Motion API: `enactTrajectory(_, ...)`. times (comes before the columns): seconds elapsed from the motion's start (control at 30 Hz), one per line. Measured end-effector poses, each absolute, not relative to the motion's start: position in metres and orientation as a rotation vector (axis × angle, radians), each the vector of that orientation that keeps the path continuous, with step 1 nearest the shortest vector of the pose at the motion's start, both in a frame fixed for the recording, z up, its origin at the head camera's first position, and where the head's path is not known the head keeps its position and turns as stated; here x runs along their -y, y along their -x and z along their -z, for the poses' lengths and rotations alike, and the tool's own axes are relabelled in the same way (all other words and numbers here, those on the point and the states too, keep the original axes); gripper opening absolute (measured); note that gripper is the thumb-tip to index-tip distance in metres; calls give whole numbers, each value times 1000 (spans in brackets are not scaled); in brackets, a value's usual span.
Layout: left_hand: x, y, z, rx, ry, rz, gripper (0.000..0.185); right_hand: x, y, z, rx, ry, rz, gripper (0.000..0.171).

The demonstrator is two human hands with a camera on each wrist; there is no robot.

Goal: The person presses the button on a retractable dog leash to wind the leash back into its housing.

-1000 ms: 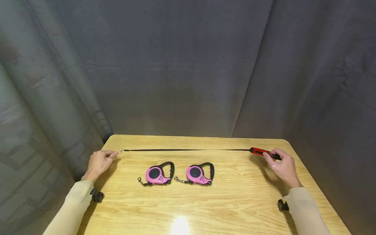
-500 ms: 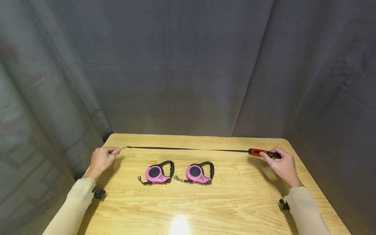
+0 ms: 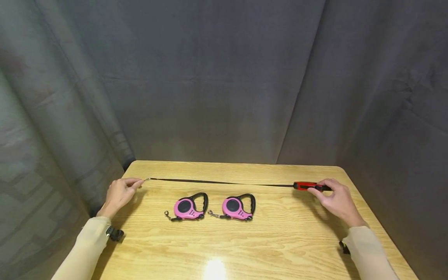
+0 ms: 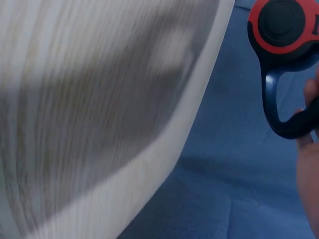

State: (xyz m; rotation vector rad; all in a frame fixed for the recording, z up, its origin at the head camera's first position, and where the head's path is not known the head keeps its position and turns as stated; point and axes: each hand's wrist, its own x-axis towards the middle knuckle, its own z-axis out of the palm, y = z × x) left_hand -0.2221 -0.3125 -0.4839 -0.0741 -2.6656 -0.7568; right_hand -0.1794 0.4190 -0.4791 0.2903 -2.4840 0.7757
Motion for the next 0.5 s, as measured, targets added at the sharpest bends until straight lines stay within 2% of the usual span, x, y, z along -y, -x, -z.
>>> enactTrajectory(0.23,314,222,484,2717,83,847,33,-417,176,474,2496,-351,-739,24)
enactTrajectory(0.5,313,220,483,2722,85,898,26,-411,174,475,2467,-381,-735,25)
